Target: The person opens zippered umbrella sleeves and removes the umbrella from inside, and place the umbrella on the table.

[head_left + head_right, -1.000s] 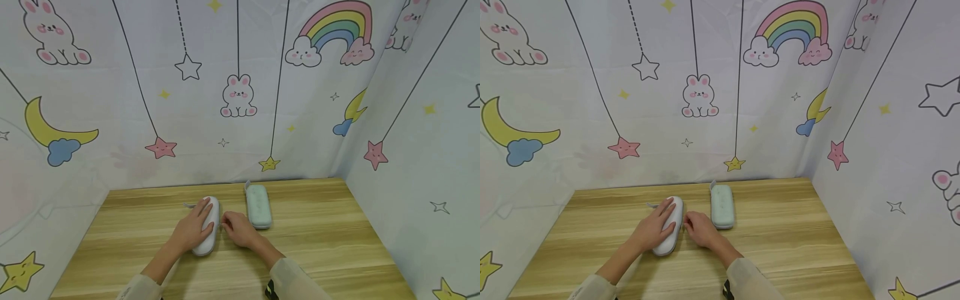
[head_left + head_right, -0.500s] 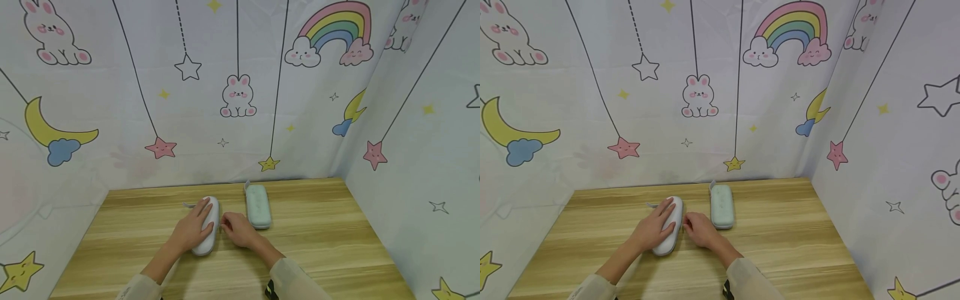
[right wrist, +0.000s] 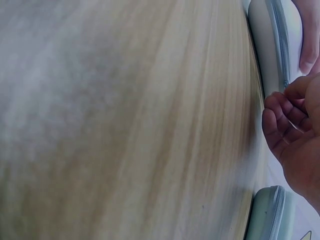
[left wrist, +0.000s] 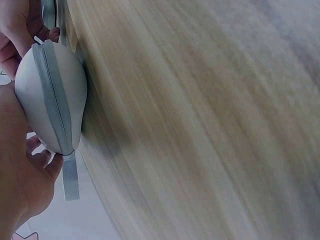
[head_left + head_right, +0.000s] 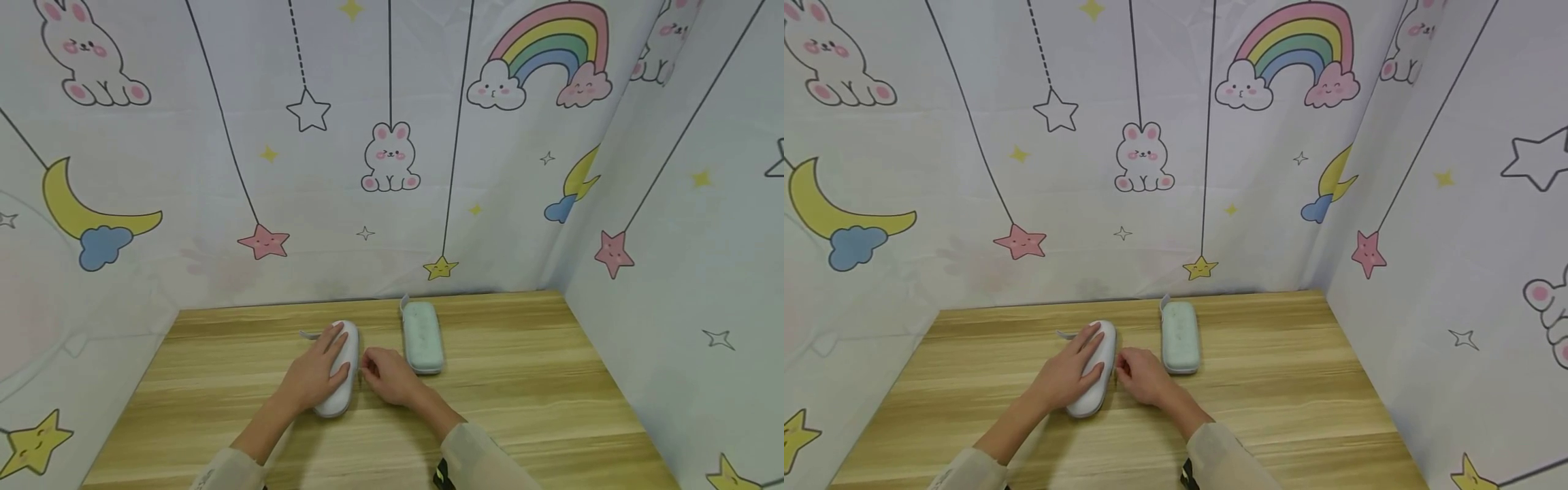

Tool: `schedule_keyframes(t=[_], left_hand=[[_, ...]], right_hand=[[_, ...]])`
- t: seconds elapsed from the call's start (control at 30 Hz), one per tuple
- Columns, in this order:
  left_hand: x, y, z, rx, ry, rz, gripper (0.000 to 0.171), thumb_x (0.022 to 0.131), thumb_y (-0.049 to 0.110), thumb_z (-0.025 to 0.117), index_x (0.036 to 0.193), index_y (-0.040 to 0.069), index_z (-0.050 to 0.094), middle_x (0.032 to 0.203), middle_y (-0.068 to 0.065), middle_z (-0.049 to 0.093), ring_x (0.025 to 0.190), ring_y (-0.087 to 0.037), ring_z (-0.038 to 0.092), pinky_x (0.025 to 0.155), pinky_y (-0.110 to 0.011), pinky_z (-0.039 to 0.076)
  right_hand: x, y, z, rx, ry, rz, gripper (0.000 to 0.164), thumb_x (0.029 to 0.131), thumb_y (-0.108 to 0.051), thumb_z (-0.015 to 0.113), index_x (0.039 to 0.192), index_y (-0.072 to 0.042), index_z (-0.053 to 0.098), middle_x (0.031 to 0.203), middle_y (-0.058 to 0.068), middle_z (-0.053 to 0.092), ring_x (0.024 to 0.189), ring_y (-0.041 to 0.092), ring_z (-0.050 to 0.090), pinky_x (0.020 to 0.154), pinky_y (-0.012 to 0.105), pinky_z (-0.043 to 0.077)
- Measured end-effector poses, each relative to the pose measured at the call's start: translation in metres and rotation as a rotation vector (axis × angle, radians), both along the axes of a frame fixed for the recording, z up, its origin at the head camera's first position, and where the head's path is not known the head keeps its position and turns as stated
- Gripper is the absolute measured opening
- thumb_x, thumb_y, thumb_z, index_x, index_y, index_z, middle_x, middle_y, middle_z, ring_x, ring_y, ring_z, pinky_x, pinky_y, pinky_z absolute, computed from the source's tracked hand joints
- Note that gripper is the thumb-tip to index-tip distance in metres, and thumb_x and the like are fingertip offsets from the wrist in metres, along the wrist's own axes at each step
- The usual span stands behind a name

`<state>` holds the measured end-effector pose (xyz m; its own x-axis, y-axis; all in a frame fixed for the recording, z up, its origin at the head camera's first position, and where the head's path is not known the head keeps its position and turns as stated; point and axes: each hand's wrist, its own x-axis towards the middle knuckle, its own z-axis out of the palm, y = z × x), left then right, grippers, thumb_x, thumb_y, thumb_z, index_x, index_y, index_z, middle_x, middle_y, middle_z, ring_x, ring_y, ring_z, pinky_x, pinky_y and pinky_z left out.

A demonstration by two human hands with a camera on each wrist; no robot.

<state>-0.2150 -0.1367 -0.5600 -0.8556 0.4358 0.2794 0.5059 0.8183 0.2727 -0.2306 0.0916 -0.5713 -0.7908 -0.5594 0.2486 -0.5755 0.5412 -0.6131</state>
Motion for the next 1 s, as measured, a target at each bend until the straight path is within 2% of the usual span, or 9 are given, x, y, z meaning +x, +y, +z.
schedule_keyframes(t=[0.4, 0.63, 1.0], left_hand=[[0.0005, 0.0018, 0.0005, 0.007, -0.011, 0.004, 0.064, 0.105, 0.037, 0.062, 0.158, 0.003, 0.048, 0.171, -0.013, 0.034, 0.155, -0.035, 0.034, 0.092, -0.056, 0.058], [0.001, 0.002, 0.0008, 0.02, -0.019, 0.004, 0.064, 0.106, 0.036, 0.062, 0.158, 0.003, 0.048, 0.17, -0.013, 0.034, 0.155, -0.035, 0.034, 0.085, -0.055, 0.06], [0.0001, 0.0022, -0.0011, 0.014, 0.029, -0.006, 0.063, 0.104, 0.033, 0.065, 0.156, 0.001, 0.05, 0.168, -0.015, 0.038, 0.153, -0.038, 0.037, 0.092, -0.056, 0.058]], right_hand=[[0.0, 0.001, -0.0019, -0.012, -0.017, 0.011, 0.01, 0.102, -0.007, 0.066, 0.095, -0.014, 0.066, 0.082, -0.009, 0.061, 0.071, 0.001, 0.055, 0.064, 0.018, 0.049], [-0.0006, 0.001, -0.0047, -0.015, -0.021, 0.008, 0.009, 0.102, -0.008, 0.066, 0.095, -0.014, 0.066, 0.082, -0.01, 0.062, 0.07, 0.001, 0.056, 0.064, 0.018, 0.049], [-0.0007, 0.0006, -0.0069, -0.058, -0.004, -0.016, 0.01, 0.101, -0.007, 0.069, 0.094, -0.014, 0.068, 0.081, -0.01, 0.063, 0.07, 0.0, 0.057, 0.064, 0.017, 0.05]])
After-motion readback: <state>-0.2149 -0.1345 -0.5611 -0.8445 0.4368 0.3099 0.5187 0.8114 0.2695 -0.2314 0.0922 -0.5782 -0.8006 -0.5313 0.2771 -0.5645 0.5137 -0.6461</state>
